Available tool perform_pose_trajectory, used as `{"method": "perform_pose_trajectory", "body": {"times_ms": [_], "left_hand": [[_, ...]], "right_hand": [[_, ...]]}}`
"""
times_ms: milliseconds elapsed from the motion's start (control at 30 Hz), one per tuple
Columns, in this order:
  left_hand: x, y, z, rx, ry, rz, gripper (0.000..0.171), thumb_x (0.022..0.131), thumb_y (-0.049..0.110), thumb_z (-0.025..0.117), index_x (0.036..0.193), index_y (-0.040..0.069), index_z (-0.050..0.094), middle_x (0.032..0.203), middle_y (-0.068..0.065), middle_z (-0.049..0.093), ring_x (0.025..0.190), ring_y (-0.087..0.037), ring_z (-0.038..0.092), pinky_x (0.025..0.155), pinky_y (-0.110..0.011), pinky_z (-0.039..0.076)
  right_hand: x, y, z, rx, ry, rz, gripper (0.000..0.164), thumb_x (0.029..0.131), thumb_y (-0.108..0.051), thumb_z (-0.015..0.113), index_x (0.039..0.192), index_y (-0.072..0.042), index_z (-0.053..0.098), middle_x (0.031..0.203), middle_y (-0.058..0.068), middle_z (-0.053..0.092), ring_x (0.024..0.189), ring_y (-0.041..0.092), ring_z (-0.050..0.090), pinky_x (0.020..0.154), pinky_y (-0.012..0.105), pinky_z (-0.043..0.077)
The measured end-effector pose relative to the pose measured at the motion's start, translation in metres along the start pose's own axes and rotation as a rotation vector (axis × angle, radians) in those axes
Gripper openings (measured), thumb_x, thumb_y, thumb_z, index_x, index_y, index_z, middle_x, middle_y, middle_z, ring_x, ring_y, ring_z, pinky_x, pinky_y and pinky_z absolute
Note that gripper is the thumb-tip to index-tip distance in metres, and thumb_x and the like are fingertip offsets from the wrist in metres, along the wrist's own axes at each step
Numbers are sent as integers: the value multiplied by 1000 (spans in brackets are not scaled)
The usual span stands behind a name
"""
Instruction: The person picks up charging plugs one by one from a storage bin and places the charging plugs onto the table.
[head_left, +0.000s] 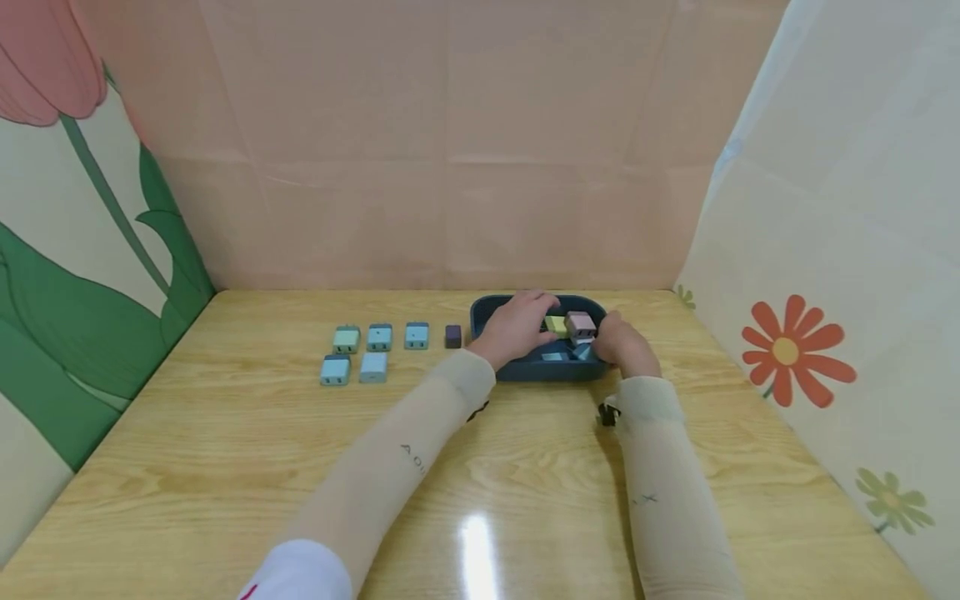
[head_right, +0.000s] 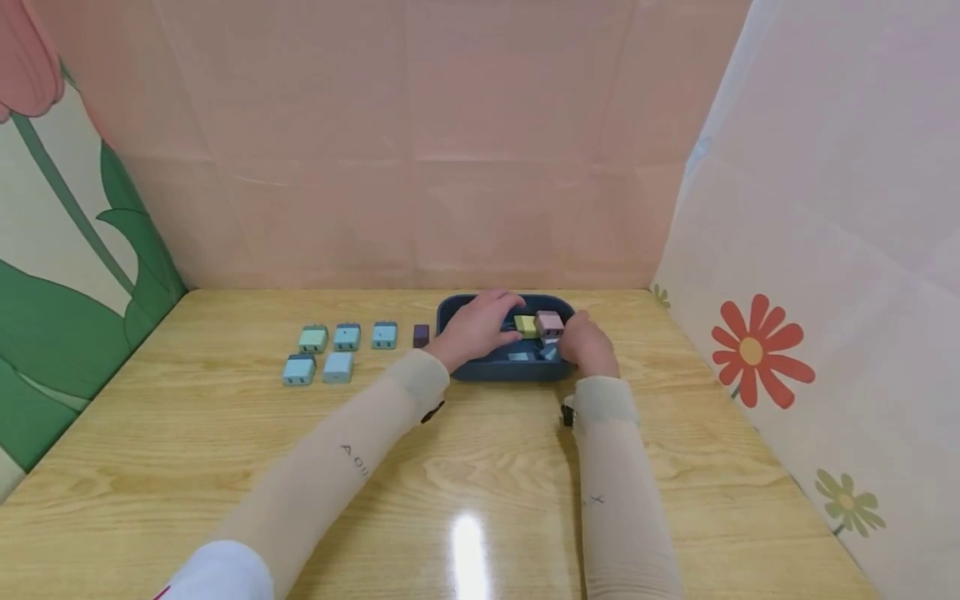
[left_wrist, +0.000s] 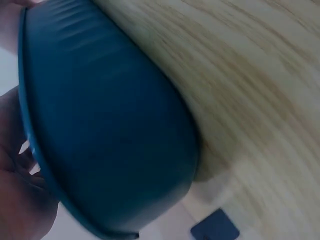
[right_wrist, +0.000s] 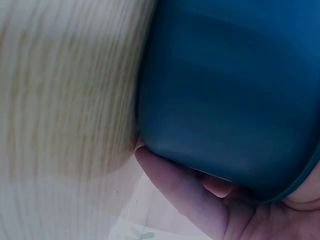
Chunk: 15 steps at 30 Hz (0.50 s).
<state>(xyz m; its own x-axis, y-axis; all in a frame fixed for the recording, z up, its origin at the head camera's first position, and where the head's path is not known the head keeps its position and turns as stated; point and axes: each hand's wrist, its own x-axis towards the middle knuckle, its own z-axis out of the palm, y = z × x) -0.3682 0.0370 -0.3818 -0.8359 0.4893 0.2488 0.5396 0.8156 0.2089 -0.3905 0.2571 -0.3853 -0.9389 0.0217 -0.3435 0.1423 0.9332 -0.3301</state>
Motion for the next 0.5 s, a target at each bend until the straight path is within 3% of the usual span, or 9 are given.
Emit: {"method": "perform_pose_trajectory", "body": {"times_ms": [200, 367, 500], "left_hand": [[8, 3, 14, 19, -54, -35, 59, 103, 44, 76, 154, 22, 57, 159, 3, 55, 149, -20, 53, 113, -37, 58], [8, 1, 19, 3, -52, -39, 61, 102, 43, 77, 155, 21, 57, 158, 2, 55, 146, -20, 54, 113, -37, 58], [8, -3, 23, -8, -71, -50, 61, 103, 43, 76, 156, 21, 56, 162, 2, 53, 149, -21, 51, 118, -37, 55]], "right_hand": [[-3, -1, -2, -16, -4, 0, 80, 111, -13, 42, 163, 20, -9, 162, 46, 36, 114, 40, 62, 80, 40, 58], [-5, -2, -3, -18, 3, 2, 77, 111, -11, 40, 163, 20, -7, 163, 45, 34, 119, 42, 59, 88, 45, 57], [-4, -2, -1, -17, 19, -4, 77, 110, -12, 42, 163, 21, -4, 159, 45, 40, 114, 41, 62, 82, 41, 58]]}}
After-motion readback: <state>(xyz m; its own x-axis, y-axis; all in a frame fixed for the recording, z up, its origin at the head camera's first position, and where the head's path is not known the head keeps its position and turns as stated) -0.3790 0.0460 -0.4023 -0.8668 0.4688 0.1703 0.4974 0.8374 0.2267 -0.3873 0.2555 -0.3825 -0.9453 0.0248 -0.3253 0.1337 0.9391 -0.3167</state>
